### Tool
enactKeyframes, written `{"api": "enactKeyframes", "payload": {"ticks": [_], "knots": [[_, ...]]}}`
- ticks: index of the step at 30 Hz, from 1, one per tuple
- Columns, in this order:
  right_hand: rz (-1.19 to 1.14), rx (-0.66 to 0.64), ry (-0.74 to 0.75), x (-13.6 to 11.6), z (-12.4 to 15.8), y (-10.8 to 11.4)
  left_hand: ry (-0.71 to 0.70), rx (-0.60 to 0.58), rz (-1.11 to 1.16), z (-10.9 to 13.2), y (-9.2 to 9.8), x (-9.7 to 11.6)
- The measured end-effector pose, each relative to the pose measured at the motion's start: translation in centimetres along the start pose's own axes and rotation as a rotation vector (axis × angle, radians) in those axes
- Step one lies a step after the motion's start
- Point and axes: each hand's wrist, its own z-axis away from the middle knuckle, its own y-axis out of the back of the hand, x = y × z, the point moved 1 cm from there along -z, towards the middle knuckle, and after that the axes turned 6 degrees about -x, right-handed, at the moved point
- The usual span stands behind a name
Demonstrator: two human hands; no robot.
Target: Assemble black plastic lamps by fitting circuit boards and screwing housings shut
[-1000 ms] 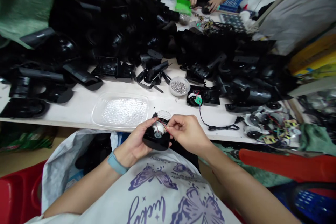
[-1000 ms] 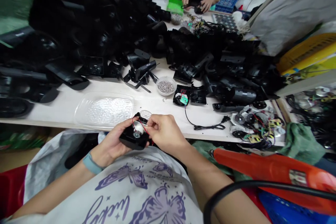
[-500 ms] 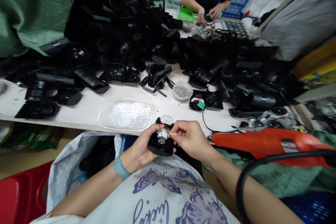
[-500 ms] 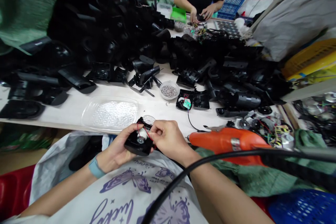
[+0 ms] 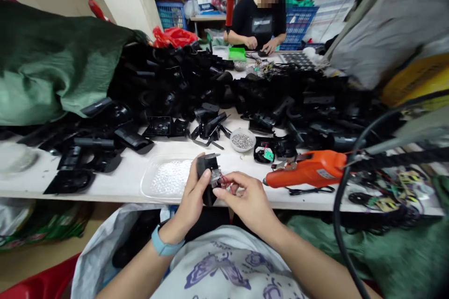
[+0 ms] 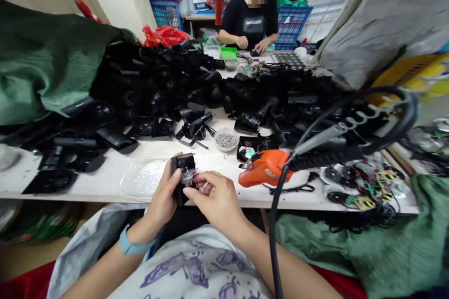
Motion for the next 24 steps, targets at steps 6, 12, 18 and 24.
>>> {"api": "enactKeyframes", "payload": {"ticks": [6,12,18,24], "knots": [[-0.084,0.149,0.131,0.0,-0.6,-0.6,-0.242,0.017,-0.438,0.3,-0.5,0.9],[0.622,0.253,0.668,0.2,-0.1,-0.9,0.000,0.009,-0.158,-0.1,-1.6,1.0],[0.785,0.140,0.763,0.6,1.4,-0.7,0.161,0.006,0.324,-0.7,-2.5,1.2],[0.098,0.188,0.241,3.2,2.7,1.0,0.273,-0.011,0.433,-1.2,-2.8,1.2]]}}
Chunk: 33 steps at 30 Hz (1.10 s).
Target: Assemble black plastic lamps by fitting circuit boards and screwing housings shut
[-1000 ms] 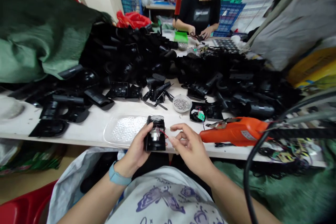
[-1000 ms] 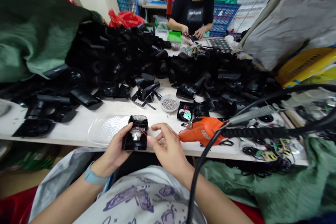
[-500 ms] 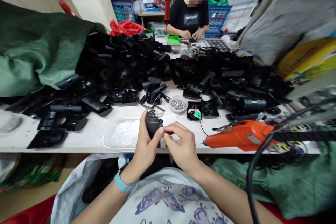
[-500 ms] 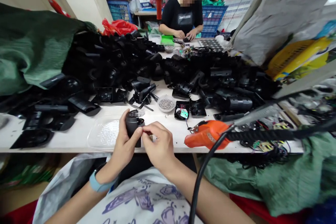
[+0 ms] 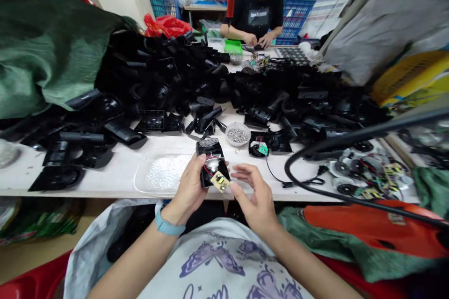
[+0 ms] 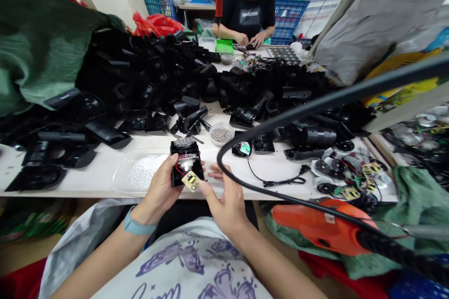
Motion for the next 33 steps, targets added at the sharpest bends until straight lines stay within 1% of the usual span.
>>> {"api": "enactKeyframes", "payload": {"ticks": [1,2,3,4,6,8,9,10,11,14,15,16,17,19,20,23,26,29,31,33], "knots": [[-0.100,-0.047,-0.104,0.4,0.1,0.1,-0.001,-0.012,-0.002,-0.1,0.0,0.0],[-0.167,-0.092,-0.174,0.7,0.2,0.1,-0.008,-0.016,-0.008,-0.3,0.0,-0.1],[-0.181,-0.117,-0.204,0.9,0.4,0.1,-0.014,-0.014,-0.017,-0.4,0.0,-0.2],[-0.132,-0.116,-0.186,0.8,0.5,0.2,-0.018,-0.011,-0.027,-0.5,0.0,-0.3],[0.097,-0.081,-0.044,0.2,0.7,0.3,-0.028,0.001,-0.046,-0.6,-0.1,-0.5],[0.295,-0.104,0.125,-0.9,0.6,0.6,-0.044,-0.001,-0.058,-0.7,-0.3,-0.6],[0.327,-0.130,0.167,-1.5,0.5,0.9,-0.048,-0.009,-0.063,-0.7,-0.3,-0.6],[0.308,-0.169,0.161,-2.0,0.2,1.2,-0.050,-0.021,-0.068,-0.7,-0.3,-0.5],[0.239,-0.217,0.112,-2.5,-0.2,1.6,-0.051,-0.036,-0.072,-0.8,-0.3,-0.4],[-0.135,-0.387,-0.113,-3.7,-1.7,2.5,-0.066,-0.082,-0.083,-0.8,-0.1,0.2],[-0.233,-0.416,-0.160,-4.0,-2.3,2.7,-0.073,-0.099,-0.083,-0.8,0.0,0.5],[-0.282,-0.407,-0.180,-4.1,-2.8,2.9,-0.077,-0.111,-0.077,-0.7,0.0,0.7],[-0.274,-0.367,-0.177,-4.2,-3.2,3.0,-0.074,-0.121,-0.065,-0.7,0.0,1.0],[-0.131,-0.293,-0.107,-4.3,-3.9,3.0,-0.044,-0.129,-0.023,-0.8,-0.2,1.4],[-0.047,-0.292,-0.047,-4.3,-4.1,3.1,-0.020,-0.129,0.000,-0.8,-0.2,1.6],[0.125,-0.391,0.146,-4.3,-4.5,3.1,0.058,-0.141,0.020,-1.0,-0.3,1.7],[0.240,-0.454,0.260,-4.1,-4.4,3.1,0.104,-0.151,0.002,-1.1,-0.2,1.1],[0.344,-0.459,0.270,-3.3,-3.9,2.7,0.125,-0.131,0.031,-1.1,0.0,0.3],[0.351,-0.429,0.248,-2.7,-3.5,2.5,0.154,-0.110,0.060,-1.0,0.0,-0.2],[0.323,-0.386,0.216,-2.2,-3.1,2.4,0.222,-0.100,0.084,-0.9,-0.1,-0.5]]}}
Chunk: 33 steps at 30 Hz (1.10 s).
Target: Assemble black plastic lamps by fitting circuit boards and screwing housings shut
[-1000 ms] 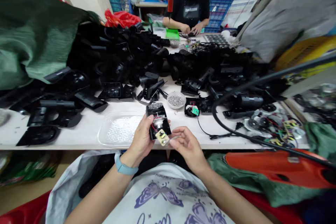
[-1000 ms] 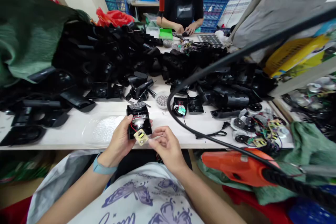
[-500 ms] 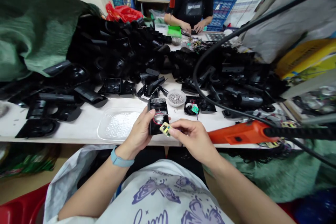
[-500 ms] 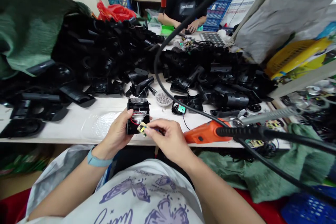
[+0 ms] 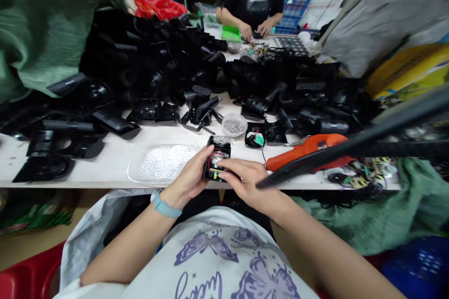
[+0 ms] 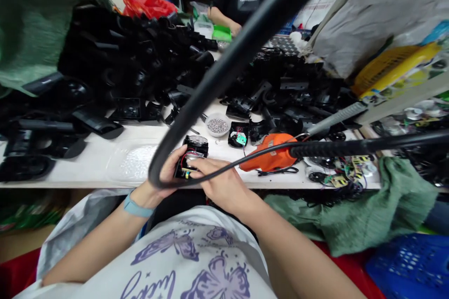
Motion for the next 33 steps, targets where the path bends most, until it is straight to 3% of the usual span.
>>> {"api": "enactKeyframes", "payload": {"ticks": [3,7,12,16,21,24,29,33], "knots": [[0.016,0.013,0.017,0.4,0.4,-0.4,0.126,-0.001,0.047,-0.1,-0.1,-0.4],[0.176,-0.009,0.139,0.5,1.1,-1.1,0.191,0.019,0.091,-0.2,0.1,-0.9],[0.012,0.066,0.080,0.4,2.1,-1.7,0.052,-0.134,-0.041,0.5,0.9,-1.3],[-0.174,0.189,-0.098,1.0,3.7,-2.7,-0.039,-0.102,-0.122,0.7,2.0,-1.3],[-0.532,0.337,-0.441,3.1,7.4,-6.2,-0.045,-0.116,-0.144,0.2,2.4,-1.7],[-0.650,0.436,-0.526,2.9,9.1,-7.2,-0.079,-0.136,-0.183,0.1,2.1,-2.0],[-0.152,0.516,-0.374,-0.7,8.8,-4.5,-0.076,-0.159,-0.246,0.4,1.5,-2.5],[0.043,0.365,-0.307,-2.2,6.4,-2.5,-0.034,-0.181,-0.246,1.1,0.8,-2.7]]}}
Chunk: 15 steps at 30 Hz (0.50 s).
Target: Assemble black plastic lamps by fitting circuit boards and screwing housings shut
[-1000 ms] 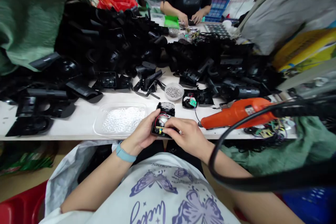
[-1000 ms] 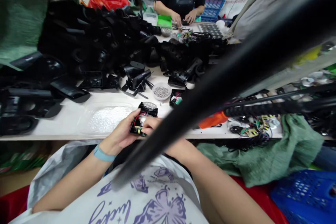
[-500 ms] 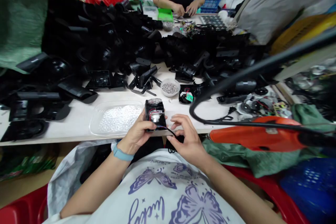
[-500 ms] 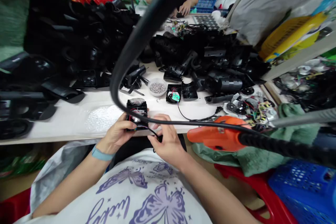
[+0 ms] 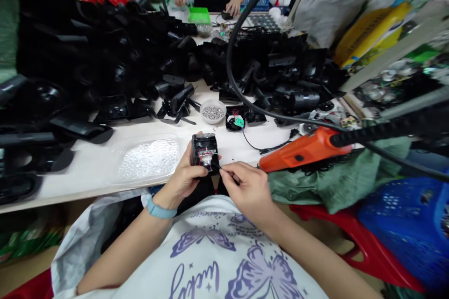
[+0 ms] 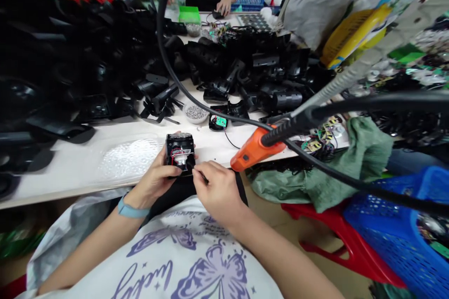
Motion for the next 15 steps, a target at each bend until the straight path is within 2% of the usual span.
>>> {"api": "enactKeyframes", "payload": {"ticks": [3,7,11,15], "knots": [[0.073,-0.106,0.006,-0.4,-1.5,-0.2,-0.025,0.020,0.026,0.4,-0.4,-0.1],[0.122,-0.177,0.047,-0.2,-2.1,-1.3,-0.079,0.113,0.066,0.6,-0.2,0.1],[0.138,-0.204,0.078,0.0,-2.0,-2.0,-0.118,0.173,0.068,0.7,0.3,0.5],[0.116,-0.232,0.018,-0.1,-2.4,-1.9,-0.142,0.158,0.079,0.8,0.4,0.6]]}}
